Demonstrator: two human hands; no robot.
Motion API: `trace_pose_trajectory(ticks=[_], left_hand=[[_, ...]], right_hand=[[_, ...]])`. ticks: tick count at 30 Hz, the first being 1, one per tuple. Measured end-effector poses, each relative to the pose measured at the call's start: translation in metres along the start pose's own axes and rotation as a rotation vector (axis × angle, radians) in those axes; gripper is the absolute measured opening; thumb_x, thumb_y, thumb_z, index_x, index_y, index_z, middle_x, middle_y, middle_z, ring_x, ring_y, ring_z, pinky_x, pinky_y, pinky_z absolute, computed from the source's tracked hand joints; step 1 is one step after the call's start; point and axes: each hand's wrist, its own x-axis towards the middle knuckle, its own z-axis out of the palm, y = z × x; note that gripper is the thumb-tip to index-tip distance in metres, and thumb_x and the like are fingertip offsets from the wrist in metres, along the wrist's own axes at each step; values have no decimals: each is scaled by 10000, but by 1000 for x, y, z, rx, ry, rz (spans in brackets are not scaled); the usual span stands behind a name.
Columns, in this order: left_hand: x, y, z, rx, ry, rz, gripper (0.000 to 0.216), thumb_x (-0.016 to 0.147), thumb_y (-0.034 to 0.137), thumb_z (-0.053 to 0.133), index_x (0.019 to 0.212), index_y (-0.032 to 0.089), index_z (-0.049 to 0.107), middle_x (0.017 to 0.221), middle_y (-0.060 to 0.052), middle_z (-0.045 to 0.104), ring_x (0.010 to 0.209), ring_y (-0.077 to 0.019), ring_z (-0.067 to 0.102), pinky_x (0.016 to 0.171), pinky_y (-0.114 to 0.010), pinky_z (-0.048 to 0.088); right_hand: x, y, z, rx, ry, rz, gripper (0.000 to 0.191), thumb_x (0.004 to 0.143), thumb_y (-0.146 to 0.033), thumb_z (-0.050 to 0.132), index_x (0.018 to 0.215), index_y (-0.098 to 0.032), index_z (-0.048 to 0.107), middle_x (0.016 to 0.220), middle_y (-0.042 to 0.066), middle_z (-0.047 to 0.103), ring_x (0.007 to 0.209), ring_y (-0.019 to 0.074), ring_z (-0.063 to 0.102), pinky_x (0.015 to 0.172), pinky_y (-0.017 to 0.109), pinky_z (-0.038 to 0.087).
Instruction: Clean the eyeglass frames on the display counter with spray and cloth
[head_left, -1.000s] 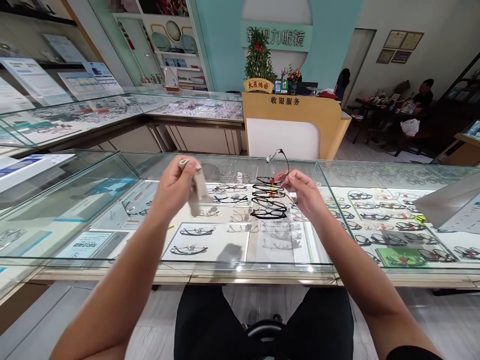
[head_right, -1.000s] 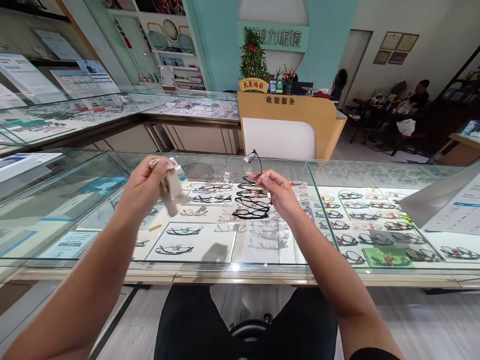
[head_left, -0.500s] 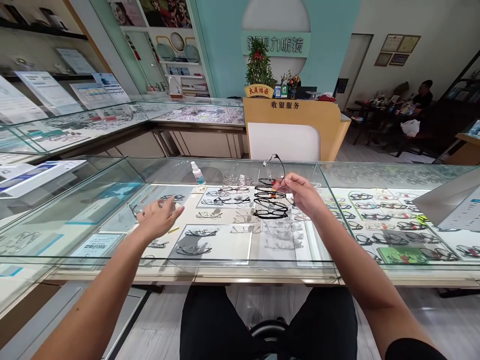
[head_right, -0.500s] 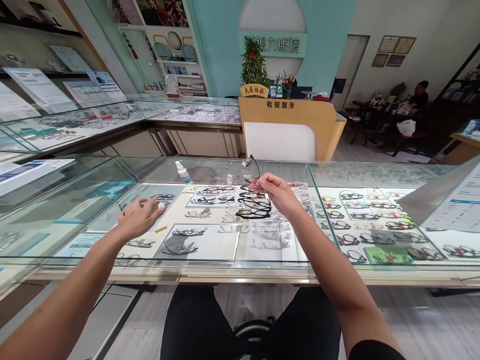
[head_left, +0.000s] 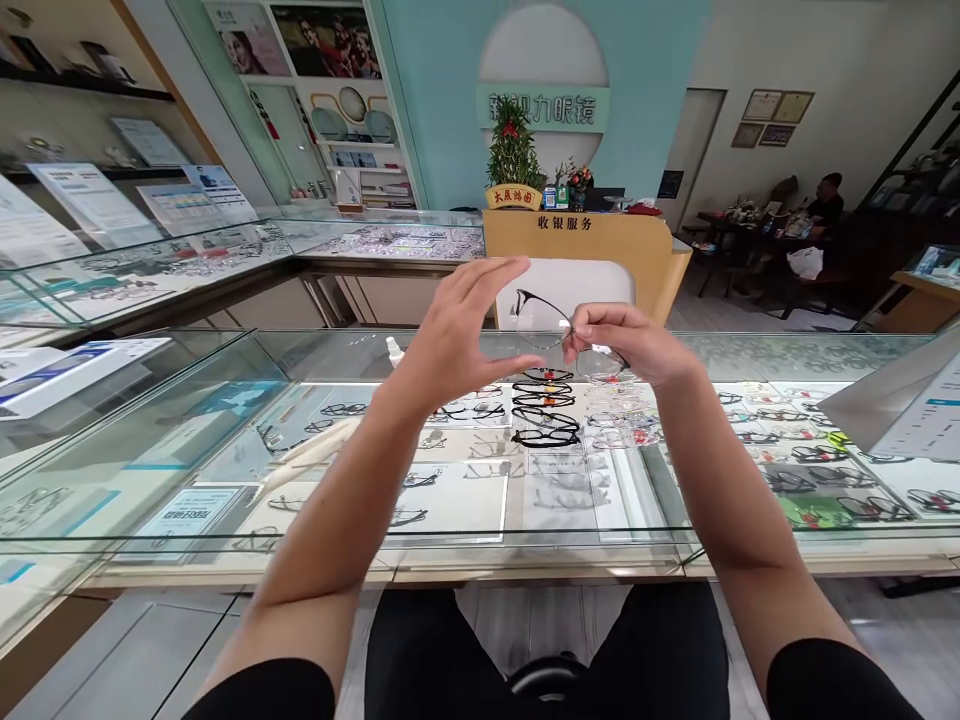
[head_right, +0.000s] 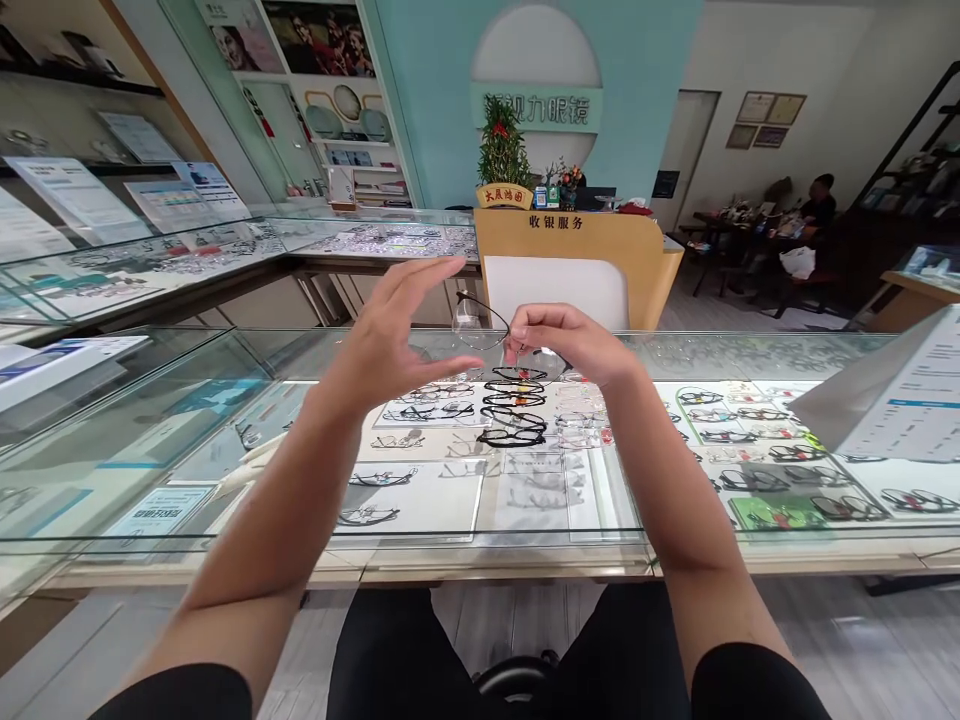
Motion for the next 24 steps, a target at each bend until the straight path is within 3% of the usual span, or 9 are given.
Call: trace_pose_trajectory(ticks=[6,13,15,18,21,24], left_hand=[[17,-5,7,-19,67,103,721,899,774,782,1417,276,717,1389,-111,781,1301,-327,703,1189,-507,507],[14,-12,10,1,69,208,539,937,661,812,1324,289,770,1198,-65,835,1133,-272,767,1034,-424,574],[14,-15,11,-31,106,208,514,935,633,830,1308,285,773,1197,-64,833,1112,-259,769,1003,-409,590],[14,-22,11,-68,194,167,505,922,617,852,1287,277,774,1206,-67,830,1104,-255,766,994,-414,601],[13,-30,11,-96,280,77,529,889,627,882,1274,280,774,1183,-65,821,1103,-259,757,979,-426,608],[12,-39,11,-201,358,11,577,832,609,941,1303,324,767,1167,-51,797,1075,-244,744,934,-416,609]], right_hand=[[1,-22,-12,-49,-12,-22,261,980,-438,801,836,-230,738,809,9,780,825,176,699,838,340,509],[1,-28,-9,-176,-55,21,286,1036,-458,736,844,-247,740,840,4,788,843,179,709,890,364,553],[0,-29,-5,-271,2,-21,322,1061,-526,692,903,-251,750,922,20,796,909,192,716,930,387,567],[-3,-28,0,-472,219,-168,321,1081,-578,641,1086,-273,739,1127,44,780,1078,213,710,1038,424,564],[-4,-24,3,-629,360,-302,380,1014,-559,755,1287,-308,668,1344,59,735,1279,253,697,1168,470,535],[-2,-19,3,-734,417,-381,571,934,-515,863,1410,-325,610,1402,66,712,1291,280,713,1192,497,532]])
